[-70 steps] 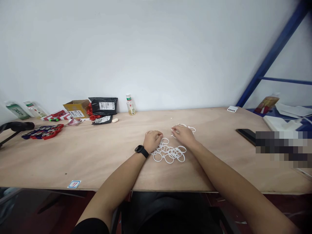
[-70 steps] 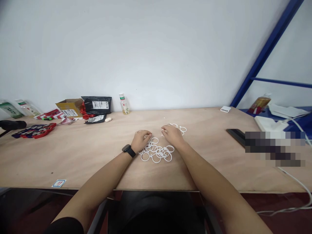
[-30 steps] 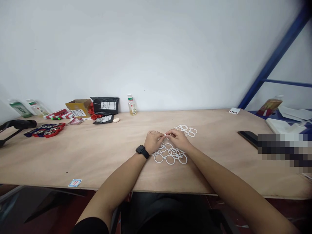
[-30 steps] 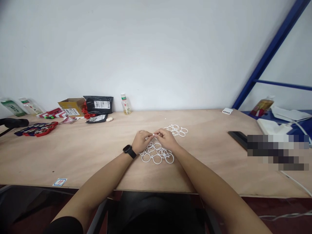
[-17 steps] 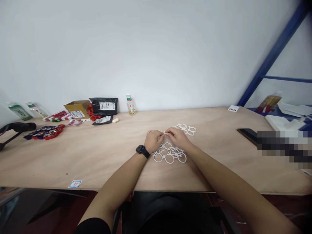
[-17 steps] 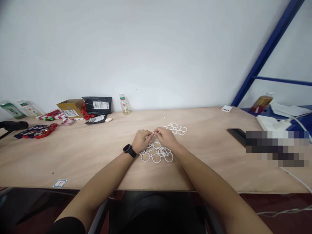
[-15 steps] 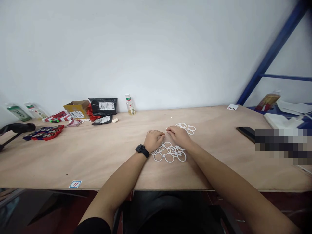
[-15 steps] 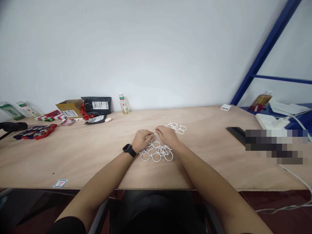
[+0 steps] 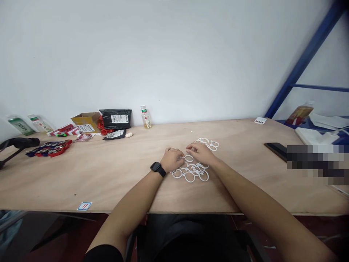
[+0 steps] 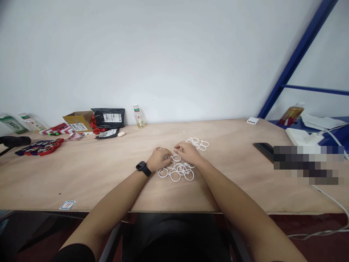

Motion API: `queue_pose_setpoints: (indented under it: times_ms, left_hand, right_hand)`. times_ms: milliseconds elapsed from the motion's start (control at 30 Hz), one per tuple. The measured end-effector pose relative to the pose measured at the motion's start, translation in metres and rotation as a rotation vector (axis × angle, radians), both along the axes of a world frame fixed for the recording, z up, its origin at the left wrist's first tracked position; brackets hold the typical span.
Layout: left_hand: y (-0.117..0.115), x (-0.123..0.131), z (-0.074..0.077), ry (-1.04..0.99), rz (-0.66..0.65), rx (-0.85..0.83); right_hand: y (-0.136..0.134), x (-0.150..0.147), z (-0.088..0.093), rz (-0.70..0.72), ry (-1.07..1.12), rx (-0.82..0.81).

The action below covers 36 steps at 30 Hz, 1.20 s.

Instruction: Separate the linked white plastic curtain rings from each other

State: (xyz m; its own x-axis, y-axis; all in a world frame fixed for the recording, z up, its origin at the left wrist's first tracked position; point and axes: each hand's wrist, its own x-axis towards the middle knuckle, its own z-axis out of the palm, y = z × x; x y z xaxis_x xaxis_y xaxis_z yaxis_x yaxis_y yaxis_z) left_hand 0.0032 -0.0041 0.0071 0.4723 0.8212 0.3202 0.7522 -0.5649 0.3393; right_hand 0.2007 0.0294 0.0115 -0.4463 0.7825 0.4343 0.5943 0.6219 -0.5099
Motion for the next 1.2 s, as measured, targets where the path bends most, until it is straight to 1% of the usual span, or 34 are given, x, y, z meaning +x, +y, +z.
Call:
queue_pose_setpoints:
  times_ms: [100,200,300,433,500,600,733,867,967,1067,1200]
  left_hand:
    - [0.001,0.0,0.001,-0.096,0.06,0.041]
    - [0.003,0.0,0.0,-0.163,0.076,0.074]
    - [0.004,0.0,-0.002,-0.213,0.065,0.112]
    - [0.005,-0.001,-0.003,-0.304,0.05,0.164]
    - [0.006,-0.001,-0.004,-0.36,0.042,0.155]
    - [0.007,-0.001,-0.007,-0.422,0.033,0.098]
    - [0.009,0.0,-0.009,-0.401,0.031,0.028]
    - [0.01,-0.001,-0.01,-0.373,0.008,0.022]
    - [0.008,-0.001,-0.008,-0.38,-0.014,0.028]
    - [0.006,0.0,-0.006,-0.4,-0.007,0.031]
    - [0.005,0.001,-0.005,-0.415,0.001,0.034]
  right_hand:
    - [-0.005,-0.003,0.001,0.091,0.037,-0.066]
    - [-0.005,-0.004,0.0,0.096,0.077,-0.081]
    - [-0.004,-0.005,-0.003,0.086,0.123,-0.082]
    - [-0.003,-0.007,-0.005,0.115,0.194,-0.102]
    - [-0.004,-0.008,-0.005,0.131,0.227,-0.123]
    - [-0.004,-0.009,-0.004,0.134,0.262,-0.145]
    - [-0.006,-0.01,-0.003,0.118,0.278,-0.173]
    - [-0.008,-0.011,-0.004,0.115,0.312,-0.232]
    - [-0.008,-0.012,-0.004,0.151,0.358,-0.282]
    - [-0.007,-0.012,-0.004,0.194,0.411,-0.348]
    - [-0.006,-0.013,-0.004,0.211,0.456,-0.406]
